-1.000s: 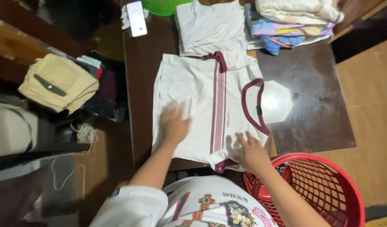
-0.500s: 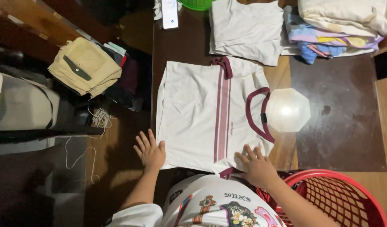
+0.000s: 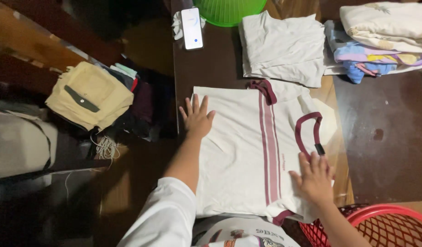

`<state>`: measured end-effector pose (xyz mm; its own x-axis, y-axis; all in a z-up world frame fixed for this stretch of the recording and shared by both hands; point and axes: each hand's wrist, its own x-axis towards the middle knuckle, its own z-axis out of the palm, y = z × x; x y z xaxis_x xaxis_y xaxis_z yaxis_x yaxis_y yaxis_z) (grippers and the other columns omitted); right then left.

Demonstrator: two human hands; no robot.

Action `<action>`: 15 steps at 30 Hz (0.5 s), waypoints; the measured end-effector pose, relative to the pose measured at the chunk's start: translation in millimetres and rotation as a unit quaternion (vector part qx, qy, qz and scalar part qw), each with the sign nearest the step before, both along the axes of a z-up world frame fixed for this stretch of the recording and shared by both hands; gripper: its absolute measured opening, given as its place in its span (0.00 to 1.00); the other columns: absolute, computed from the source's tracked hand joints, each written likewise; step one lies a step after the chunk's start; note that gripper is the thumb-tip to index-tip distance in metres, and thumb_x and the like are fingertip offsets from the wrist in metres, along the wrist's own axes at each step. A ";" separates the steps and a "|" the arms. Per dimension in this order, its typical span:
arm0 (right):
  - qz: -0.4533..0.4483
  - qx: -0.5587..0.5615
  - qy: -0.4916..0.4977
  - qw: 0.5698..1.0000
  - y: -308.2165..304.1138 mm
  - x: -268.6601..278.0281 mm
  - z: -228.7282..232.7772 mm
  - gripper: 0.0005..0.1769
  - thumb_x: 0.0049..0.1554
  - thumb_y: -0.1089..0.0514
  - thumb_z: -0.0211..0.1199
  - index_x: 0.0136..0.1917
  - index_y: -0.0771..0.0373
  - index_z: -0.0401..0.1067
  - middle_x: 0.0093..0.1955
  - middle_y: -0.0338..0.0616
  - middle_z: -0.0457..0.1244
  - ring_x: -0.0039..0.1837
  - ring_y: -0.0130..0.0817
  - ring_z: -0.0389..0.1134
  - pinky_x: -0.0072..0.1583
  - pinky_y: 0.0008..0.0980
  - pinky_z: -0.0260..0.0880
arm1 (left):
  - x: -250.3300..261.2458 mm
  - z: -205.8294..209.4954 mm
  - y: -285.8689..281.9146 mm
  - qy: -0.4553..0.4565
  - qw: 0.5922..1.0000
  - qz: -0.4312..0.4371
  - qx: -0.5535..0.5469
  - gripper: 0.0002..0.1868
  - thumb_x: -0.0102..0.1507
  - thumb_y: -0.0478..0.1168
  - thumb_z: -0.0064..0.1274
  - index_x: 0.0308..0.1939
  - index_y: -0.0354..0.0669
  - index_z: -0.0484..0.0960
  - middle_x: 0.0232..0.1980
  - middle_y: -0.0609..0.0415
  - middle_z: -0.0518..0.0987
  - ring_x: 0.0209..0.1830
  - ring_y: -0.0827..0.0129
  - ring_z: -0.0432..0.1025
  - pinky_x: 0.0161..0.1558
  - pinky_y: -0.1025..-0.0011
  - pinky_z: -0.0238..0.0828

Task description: The recorder is folding several items of clothing on a table.

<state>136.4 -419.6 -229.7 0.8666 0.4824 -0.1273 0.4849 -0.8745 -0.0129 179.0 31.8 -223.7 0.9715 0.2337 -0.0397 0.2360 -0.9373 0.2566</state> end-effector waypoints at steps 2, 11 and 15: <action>-0.058 0.033 -0.014 0.998 -15.8 -0.1 -5.7 0.45 0.60 0.31 0.52 0.81 0.55 0.49 0.82 0.60 0.44 0.82 0.66 0.39 0.73 0.69 0.37 | -5.8 -22.9 15.0 0.018 0.999 0.042 0.003 0.37 0.69 0.61 0.38 0.78 0.55 0.51 0.82 0.42 0.47 0.80 0.42 0.36 0.71 0.38 0.24; -0.094 0.220 -0.019 0.971 167.8 125.1 68.7 0.31 0.53 0.45 0.72 0.64 0.61 0.70 0.62 0.54 0.63 0.63 0.55 0.65 0.61 0.49 0.68 | 54.0 -8.1 60.2 -0.042 0.936 0.261 -0.233 0.28 0.63 0.47 0.54 0.69 0.57 0.72 0.63 0.45 0.78 0.61 0.47 0.72 0.58 0.55 0.69; -0.146 0.194 -0.014 0.970 204.8 196.3 71.1 0.38 0.50 0.44 0.72 0.68 0.61 0.67 0.61 0.58 0.61 0.61 0.57 0.64 0.56 0.50 0.67 | 62.5 -21.0 83.0 0.009 0.959 0.207 -0.192 0.20 0.60 0.47 0.60 0.56 0.59 0.82 0.58 0.47 0.81 0.57 0.47 0.74 0.53 0.56 0.71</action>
